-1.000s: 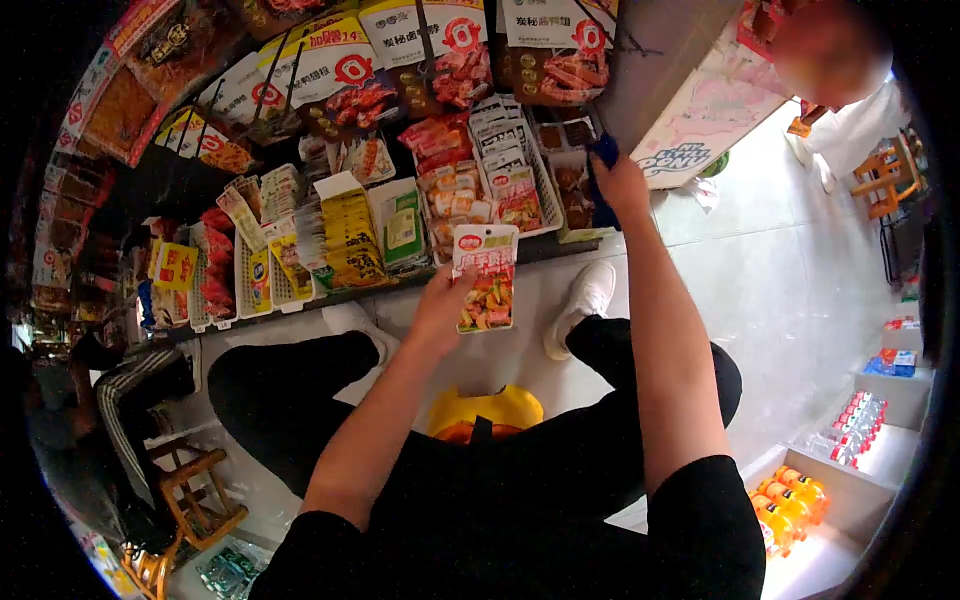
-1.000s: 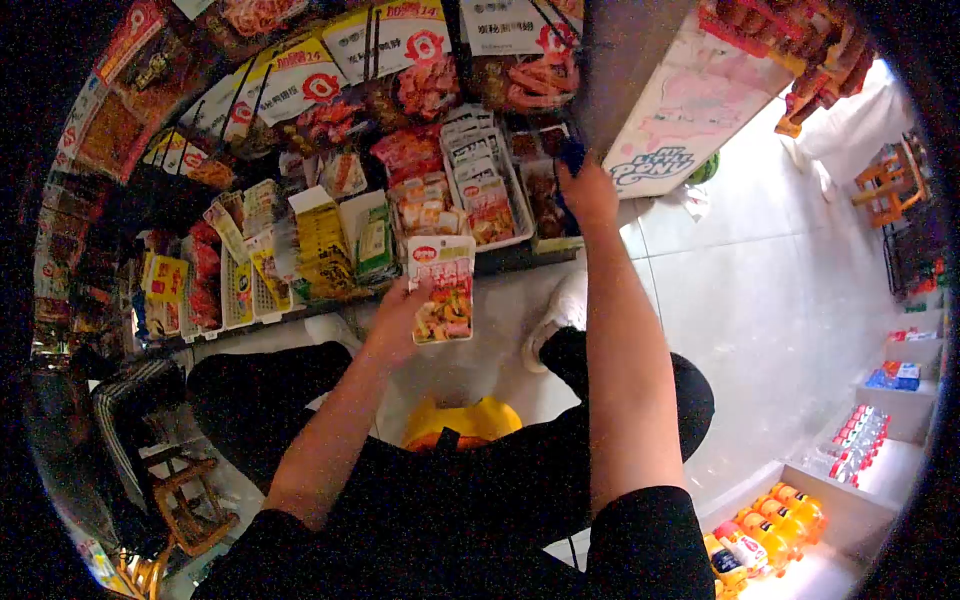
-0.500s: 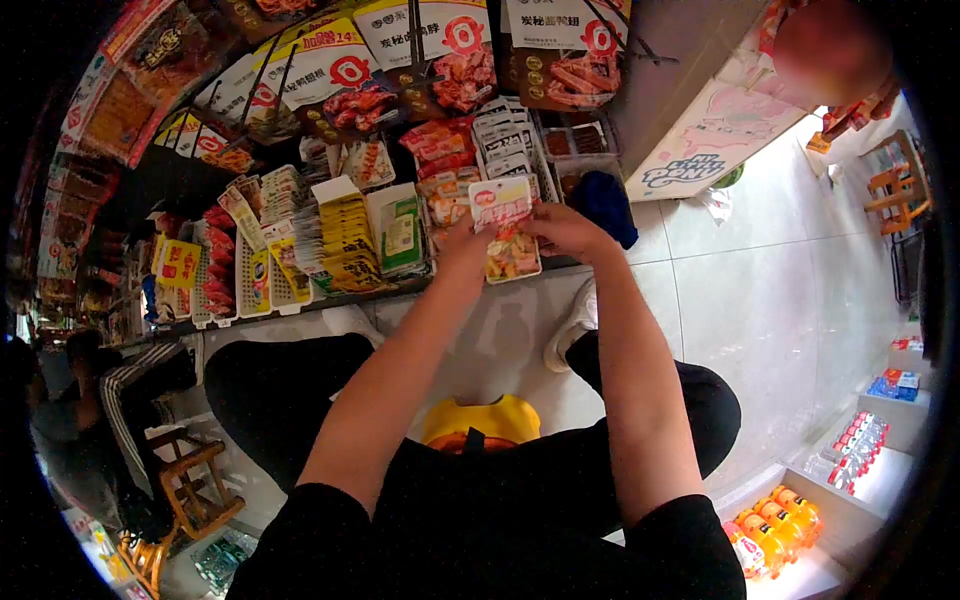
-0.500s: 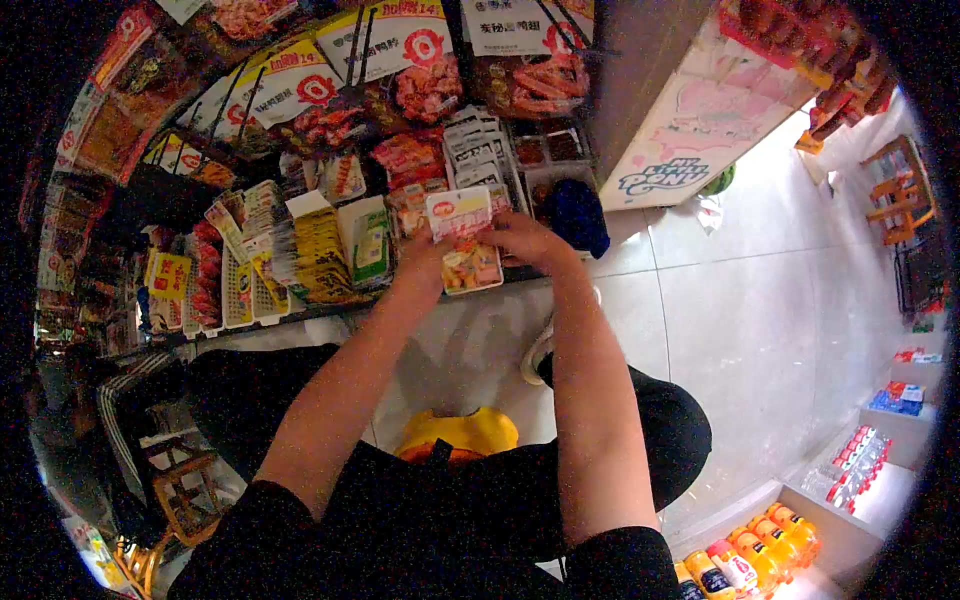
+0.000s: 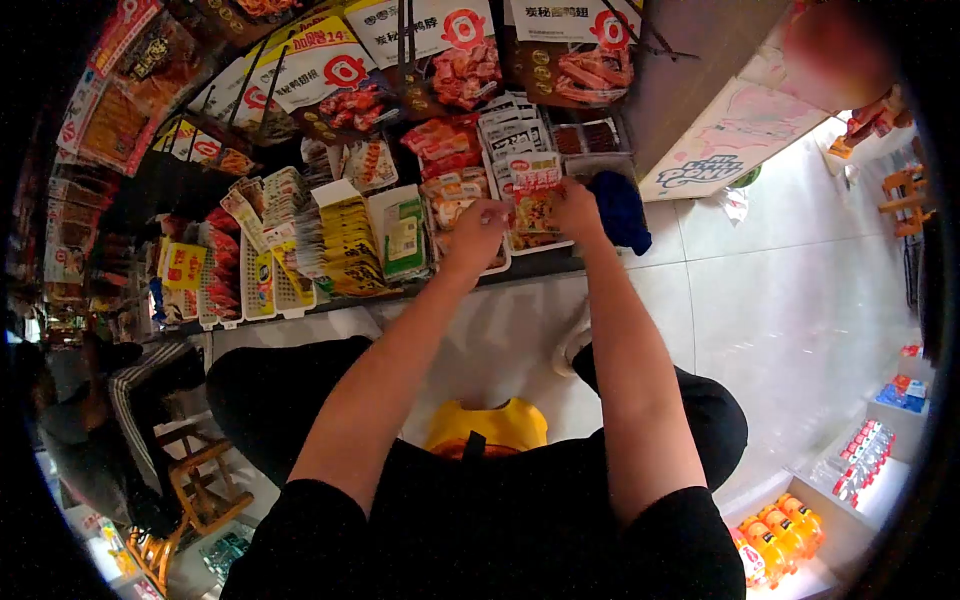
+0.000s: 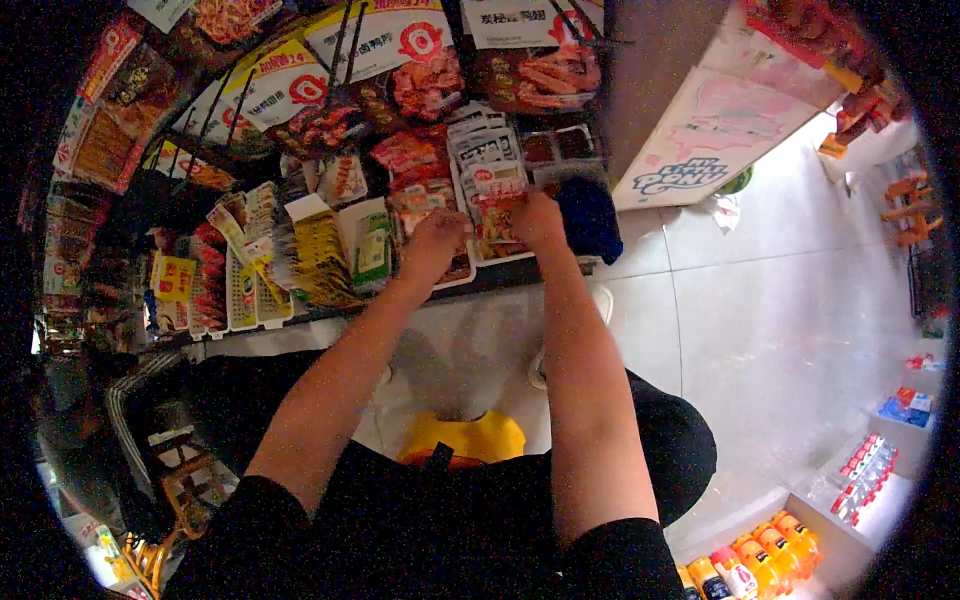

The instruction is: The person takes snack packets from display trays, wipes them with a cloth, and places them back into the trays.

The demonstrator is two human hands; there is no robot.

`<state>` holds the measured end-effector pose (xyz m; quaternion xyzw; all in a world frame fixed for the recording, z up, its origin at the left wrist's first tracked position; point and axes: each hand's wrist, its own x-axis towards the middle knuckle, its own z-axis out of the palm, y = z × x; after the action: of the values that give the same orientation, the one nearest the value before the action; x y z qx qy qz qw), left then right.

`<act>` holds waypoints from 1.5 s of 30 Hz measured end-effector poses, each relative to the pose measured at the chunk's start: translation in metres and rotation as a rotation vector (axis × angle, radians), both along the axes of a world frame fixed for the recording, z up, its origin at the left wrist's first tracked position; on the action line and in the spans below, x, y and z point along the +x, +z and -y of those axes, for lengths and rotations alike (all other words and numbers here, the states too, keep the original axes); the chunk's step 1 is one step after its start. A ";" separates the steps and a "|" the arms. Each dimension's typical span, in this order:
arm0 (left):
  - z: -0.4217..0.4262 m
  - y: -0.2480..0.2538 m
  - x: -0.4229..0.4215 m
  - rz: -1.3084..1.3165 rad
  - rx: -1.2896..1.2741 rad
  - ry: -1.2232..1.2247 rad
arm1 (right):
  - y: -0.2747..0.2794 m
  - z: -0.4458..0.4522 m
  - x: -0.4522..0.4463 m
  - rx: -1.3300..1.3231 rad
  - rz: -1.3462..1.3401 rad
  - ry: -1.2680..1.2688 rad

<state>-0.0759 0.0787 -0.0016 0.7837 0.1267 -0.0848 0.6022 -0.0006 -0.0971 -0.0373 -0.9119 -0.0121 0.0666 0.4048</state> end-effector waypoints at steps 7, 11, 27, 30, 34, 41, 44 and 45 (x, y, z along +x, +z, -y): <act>0.009 0.015 -0.010 0.016 0.029 -0.072 | -0.045 -0.021 -0.006 -0.199 -0.142 0.116; 0.014 0.014 -0.038 0.100 -0.042 -0.134 | -0.009 -0.032 -0.017 -0.349 -0.110 0.171; -0.056 -0.086 -0.206 -0.287 0.605 -0.549 | -0.010 -0.020 -0.076 -0.194 0.076 -0.131; -0.043 -0.034 -0.191 -0.208 0.486 -0.518 | 0.017 -0.038 -0.114 -0.232 0.002 -0.133; -0.025 -0.014 -0.184 -0.194 0.382 -0.406 | -0.045 -0.038 -0.170 -0.120 -0.201 0.225; -0.032 -0.049 -0.216 0.020 0.435 -0.360 | -0.035 -0.064 -0.243 -0.367 -0.382 0.624; -0.034 -0.031 -0.211 -0.048 0.458 -0.416 | 0.022 -0.079 -0.260 -0.474 -0.256 0.700; -0.035 -0.028 -0.210 -0.090 0.444 -0.433 | 0.018 -0.079 -0.264 -0.447 -0.240 0.634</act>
<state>-0.2858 0.1132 -0.0294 0.9003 -0.0012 -0.2159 0.3779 -0.2646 -0.0183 -0.0189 -0.9143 -0.2306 0.2949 0.1545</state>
